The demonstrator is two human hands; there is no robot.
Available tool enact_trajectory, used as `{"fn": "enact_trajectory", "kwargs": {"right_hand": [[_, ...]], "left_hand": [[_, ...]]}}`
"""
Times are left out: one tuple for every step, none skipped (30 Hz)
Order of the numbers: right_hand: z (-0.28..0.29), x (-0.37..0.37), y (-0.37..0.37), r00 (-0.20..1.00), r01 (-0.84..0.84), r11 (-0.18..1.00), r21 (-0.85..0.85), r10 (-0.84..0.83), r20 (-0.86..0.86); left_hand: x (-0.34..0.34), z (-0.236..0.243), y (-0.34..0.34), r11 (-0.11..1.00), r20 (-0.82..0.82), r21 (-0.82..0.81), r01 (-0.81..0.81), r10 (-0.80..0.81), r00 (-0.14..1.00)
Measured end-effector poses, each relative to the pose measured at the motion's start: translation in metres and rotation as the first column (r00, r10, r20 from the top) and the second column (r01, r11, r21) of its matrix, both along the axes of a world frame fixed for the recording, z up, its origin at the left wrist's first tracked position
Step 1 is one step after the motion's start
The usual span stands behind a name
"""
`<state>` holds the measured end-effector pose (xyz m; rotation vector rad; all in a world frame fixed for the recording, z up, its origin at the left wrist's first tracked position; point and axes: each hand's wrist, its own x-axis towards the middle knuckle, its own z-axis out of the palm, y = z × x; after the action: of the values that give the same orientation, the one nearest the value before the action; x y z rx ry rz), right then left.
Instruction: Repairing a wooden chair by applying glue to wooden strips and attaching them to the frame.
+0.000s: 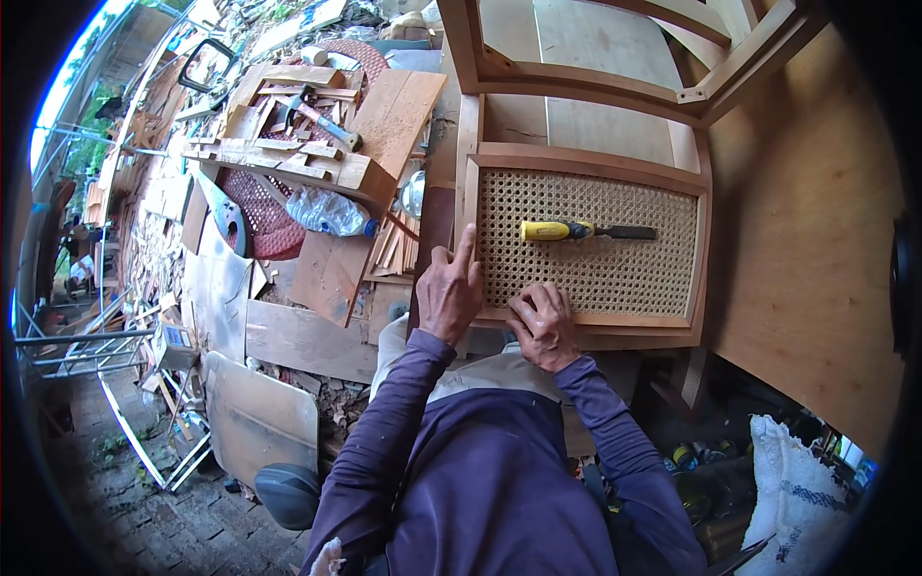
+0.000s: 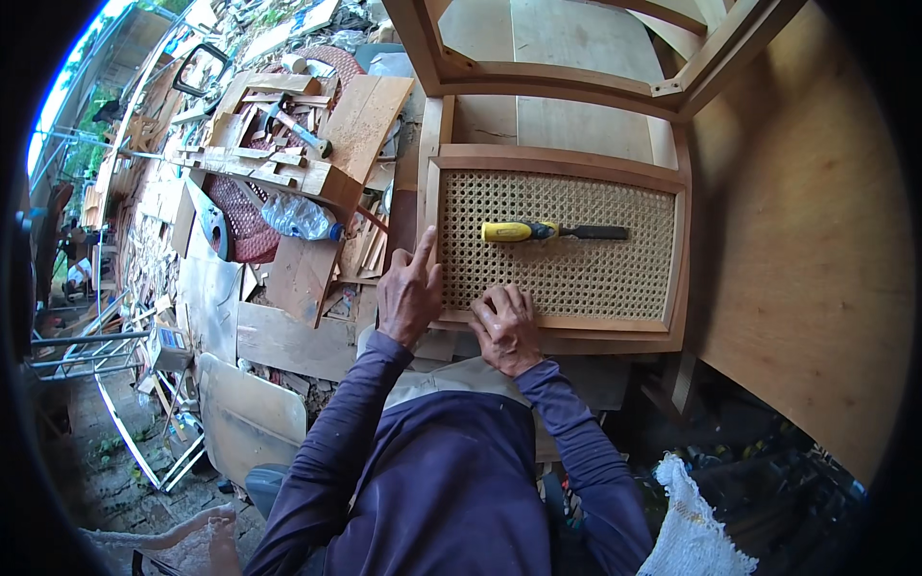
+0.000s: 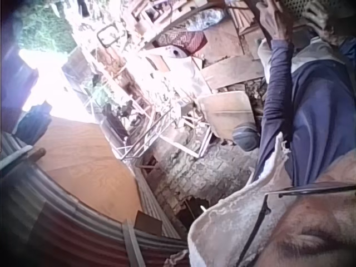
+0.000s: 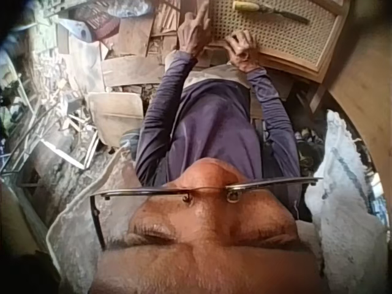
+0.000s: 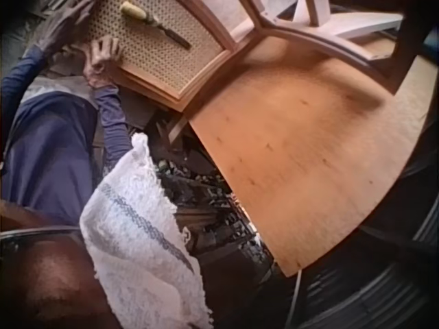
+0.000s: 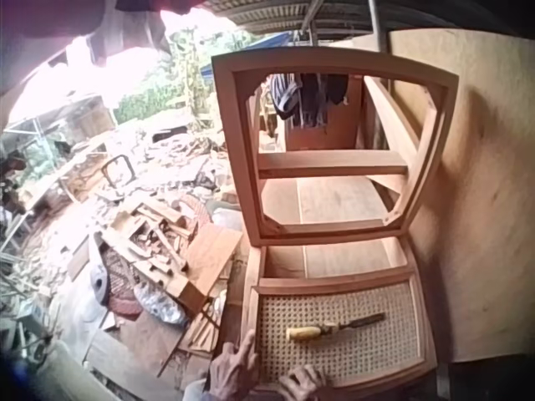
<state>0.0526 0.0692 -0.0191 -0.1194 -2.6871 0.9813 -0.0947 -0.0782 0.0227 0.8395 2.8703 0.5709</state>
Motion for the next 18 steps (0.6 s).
{"fn": "enact_trajectory", "kwargs": {"right_hand": [[-0.002,0.001,-0.001,1.000,-0.014,1.000,0.006,0.014,0.011],[-0.004,0.001,0.000,1.000,-0.012,1.000,0.002,0.012,0.020],[-0.007,0.001,0.001,1.000,-0.018,1.000,0.004,0.018,0.015],[-0.010,-0.001,0.002,1.000,-0.025,1.000,0.004,0.025,0.012],[-0.008,-0.003,0.002,1.000,-0.018,1.000,0.007,0.018,0.008],[-0.008,-0.006,0.004,1.000,-0.004,1.000,0.024,0.005,-0.017],[-0.011,-0.010,0.005,0.999,0.011,0.999,0.041,-0.010,-0.038],[-0.007,-0.006,0.002,1.000,-0.002,1.000,0.011,0.002,-0.014],[-0.005,-0.011,0.005,1.000,-0.018,1.000,-0.003,0.018,-0.011],[-0.007,-0.012,0.004,0.999,-0.010,1.000,0.014,0.010,-0.048],[-0.010,-0.014,0.003,0.999,-0.007,1.000,0.008,0.007,-0.039],[-0.012,-0.015,0.003,0.999,-0.010,1.000,0.007,0.010,-0.031],[-0.014,-0.015,0.003,1.000,-0.012,1.000,0.008,0.013,-0.026],[-0.013,-0.015,0.002,0.999,0.001,1.000,0.004,-0.001,-0.036],[-0.014,-0.011,-0.001,0.999,0.005,1.000,0.001,-0.005,-0.032],[-0.014,-0.008,-0.003,0.999,0.013,1.000,-0.006,-0.014,-0.034],[-0.015,-0.005,-0.004,0.999,0.022,1.000,-0.012,-0.023,-0.037],[-0.015,-0.005,-0.006,0.999,0.028,1.000,-0.013,-0.028,-0.036]], "left_hand": [[0.000,-0.001,0.000,1.000,-0.005,-0.009,-0.007,0.007,1.000],[-0.001,-0.003,0.001,1.000,-0.008,-0.017,-0.010,0.010,1.000],[-0.003,-0.004,0.001,1.000,-0.005,-0.014,-0.007,0.007,1.000],[-0.009,-0.008,0.002,1.000,-0.039,-0.005,0.017,-0.017,0.999],[-0.012,-0.011,0.001,0.999,-0.062,-0.002,0.037,-0.037,0.997],[-0.016,-0.007,0.002,0.999,0.039,0.026,0.027,-0.028,0.999],[-0.022,0.004,0.007,0.999,0.042,0.025,0.037,-0.038,0.998],[-0.023,0.011,0.009,0.999,0.044,0.024,0.049,-0.050,0.998],[-0.029,0.007,0.009,0.999,0.052,-0.006,0.051,-0.050,0.997],[-0.034,0.004,0.010,0.998,0.053,-0.032,0.060,-0.059,0.997],[-0.036,0.004,0.011,0.996,0.078,-0.061,0.061,-0.057,0.995],[-0.038,0.003,0.012,0.996,0.085,-0.065,0.066,-0.060,0.995],[-0.039,0.002,0.013,0.995,0.067,-0.065,0.075,-0.071,0.995],[-0.040,0.002,0.014,0.994,0.047,-0.064,0.085,-0.082,0.995],[-0.036,0.001,0.013,0.994,0.051,-0.067,0.089,-0.086,0.995],[-0.032,0.000,0.012,0.993,0.034,-0.076,0.096,-0.094,0.995],[-0.030,-0.001,0.012,0.991,0.017,-0.084,0.103,-0.102,0.995],[-0.029,-0.001,0.013,0.990,0.018,-0.085,0.108,-0.107,0.994]]}}
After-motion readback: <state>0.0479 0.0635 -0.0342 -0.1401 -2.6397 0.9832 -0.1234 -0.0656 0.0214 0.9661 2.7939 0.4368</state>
